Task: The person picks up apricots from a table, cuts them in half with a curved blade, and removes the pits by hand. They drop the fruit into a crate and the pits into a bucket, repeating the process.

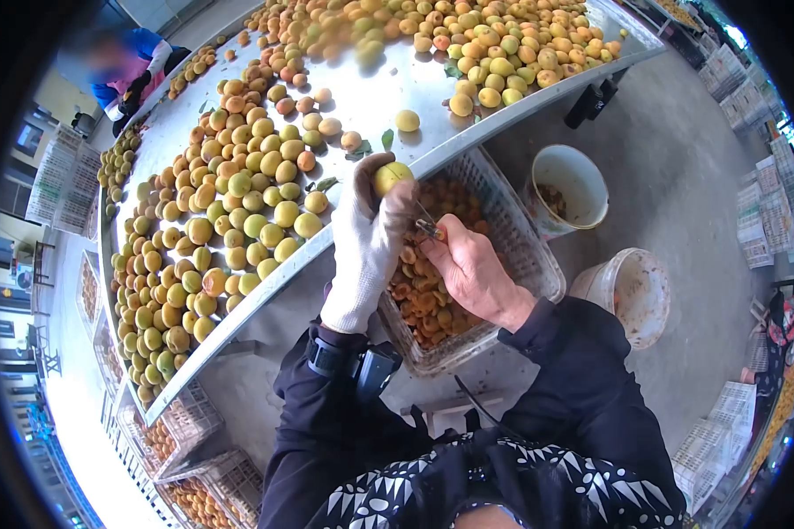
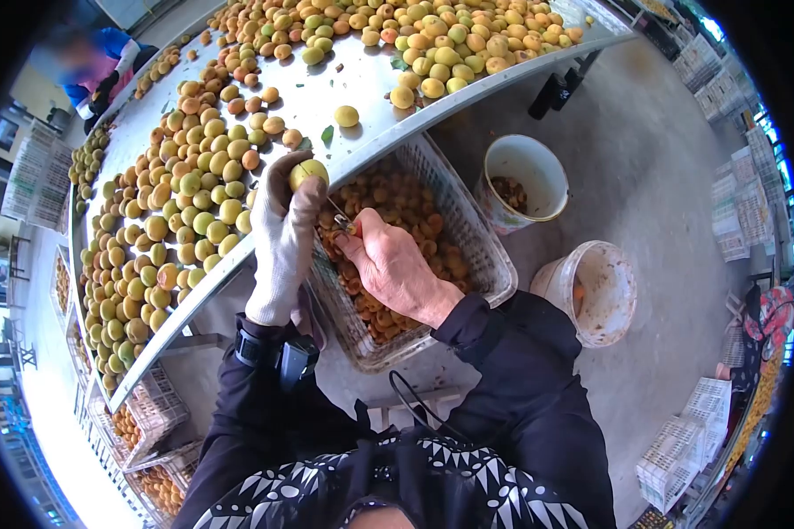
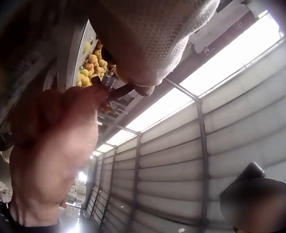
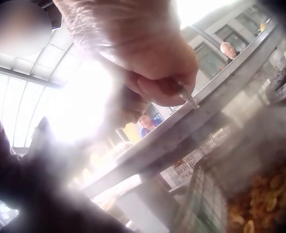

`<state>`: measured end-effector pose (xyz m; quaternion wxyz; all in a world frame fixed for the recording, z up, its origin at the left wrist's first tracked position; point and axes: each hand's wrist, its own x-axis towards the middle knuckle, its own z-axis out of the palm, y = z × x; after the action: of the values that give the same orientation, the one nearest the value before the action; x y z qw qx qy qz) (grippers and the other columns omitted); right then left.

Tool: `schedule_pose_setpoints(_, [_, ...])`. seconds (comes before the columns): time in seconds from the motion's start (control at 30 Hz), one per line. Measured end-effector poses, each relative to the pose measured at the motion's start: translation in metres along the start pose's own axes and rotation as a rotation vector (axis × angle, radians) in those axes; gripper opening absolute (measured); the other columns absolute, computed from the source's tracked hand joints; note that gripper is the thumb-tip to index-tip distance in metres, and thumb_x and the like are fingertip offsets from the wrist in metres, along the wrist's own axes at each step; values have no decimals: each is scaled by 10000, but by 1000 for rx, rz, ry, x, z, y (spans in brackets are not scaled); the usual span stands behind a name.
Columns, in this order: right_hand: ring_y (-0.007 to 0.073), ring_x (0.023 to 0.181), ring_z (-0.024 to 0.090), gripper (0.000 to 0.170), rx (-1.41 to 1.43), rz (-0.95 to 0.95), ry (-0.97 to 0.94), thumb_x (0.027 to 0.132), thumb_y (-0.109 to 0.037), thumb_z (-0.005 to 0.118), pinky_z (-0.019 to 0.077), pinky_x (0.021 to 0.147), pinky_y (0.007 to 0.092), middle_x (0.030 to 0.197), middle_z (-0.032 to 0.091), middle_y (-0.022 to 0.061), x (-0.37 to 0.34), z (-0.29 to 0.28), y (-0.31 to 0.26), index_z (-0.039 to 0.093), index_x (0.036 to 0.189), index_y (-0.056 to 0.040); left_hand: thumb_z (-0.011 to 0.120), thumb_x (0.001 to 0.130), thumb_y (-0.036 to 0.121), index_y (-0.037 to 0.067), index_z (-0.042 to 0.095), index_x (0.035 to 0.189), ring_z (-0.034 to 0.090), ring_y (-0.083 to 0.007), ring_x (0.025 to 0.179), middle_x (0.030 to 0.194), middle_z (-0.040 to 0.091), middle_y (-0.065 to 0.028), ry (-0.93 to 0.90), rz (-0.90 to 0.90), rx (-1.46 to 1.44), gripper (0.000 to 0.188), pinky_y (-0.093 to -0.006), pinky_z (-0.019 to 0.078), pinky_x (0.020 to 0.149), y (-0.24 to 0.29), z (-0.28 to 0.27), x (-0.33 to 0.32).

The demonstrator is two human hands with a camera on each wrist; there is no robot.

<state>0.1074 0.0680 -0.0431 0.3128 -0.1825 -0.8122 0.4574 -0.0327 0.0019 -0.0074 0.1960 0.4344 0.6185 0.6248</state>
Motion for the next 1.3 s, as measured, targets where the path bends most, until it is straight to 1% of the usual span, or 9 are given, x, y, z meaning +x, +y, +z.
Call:
schedule_pose_setpoints(0.2, [427,657,620,231,-104,27,-10,955,-161,590,456,535,467,662,582,231,-3,0,2,454,884,12,524,993,427,-12,559,1140,528,-125,856,950,594,-67,54,-208,-134,464,-279,462,787,-4,4,3])
schedule_pose_setpoints(0.6, [427,634,611,243,-107,-1,41,958,-182,587,454,521,466,632,569,224,3,-6,7,448,865,-5,545,984,422,-19,560,1130,531,-134,843,943,596,-74,77,-37,-76,464,-279,458,774,-5,15,6])
schedule_pose_setpoints(0.83, [410,597,598,285,-233,-55,-13,974,-242,565,447,501,458,596,544,198,4,-11,23,430,877,-11,501,1002,438,-18,583,1051,493,-113,805,895,568,-40,112,-148,-154,466,-268,443,703,-3,20,2])
schedule_pose_setpoints(0.9, [408,594,597,293,-245,-51,-12,977,-253,560,447,500,458,593,542,196,2,-11,24,429,876,-12,483,1009,435,-21,580,1017,486,-123,791,884,562,-41,174,-320,-372,466,-286,442,696,2,25,1])
schedule_pose_setpoints(1.0, [411,598,598,279,-198,-19,-25,974,-236,566,447,502,459,598,540,202,0,-9,20,428,879,-13,465,1017,416,-12,579,1009,496,-122,779,877,564,-54,103,-374,-274,443,-285,443,693,4,20,5])
schedule_pose_setpoints(1.03, [412,603,599,269,-167,-24,-5,971,-223,569,448,503,459,603,540,205,-1,-8,18,428,880,-13,465,1017,416,-12,579,1009,496,-122,779,877,564,-54,102,-372,-276,443,-285,443,693,-2,20,7])
schedule_pose_setpoints(1.1, [414,607,600,259,-137,-33,16,969,-210,571,448,504,459,607,539,208,0,-8,14,427,881,-13,443,1025,393,-2,581,1026,501,-104,762,856,565,-53,133,96,88,418,-265,437,677,-4,23,12])
schedule_pose_setpoints(1.2, [417,617,603,230,-153,-67,50,960,-176,575,454,509,459,628,548,210,0,-7,14,428,890,-13,414,1037,342,-1,582,1038,504,-114,747,841,560,-55,255,-129,-31,382,-275,438,668,8,35,2])
schedule_pose_setpoints(1.3, [410,625,610,206,-249,-52,-22,950,-153,576,464,516,455,644,562,203,2,-8,21,428,909,-14,403,1043,334,-3,578,1022,466,-99,736,831,536,-37,327,-122,-100,380,-257,412,658,-3,39,2])
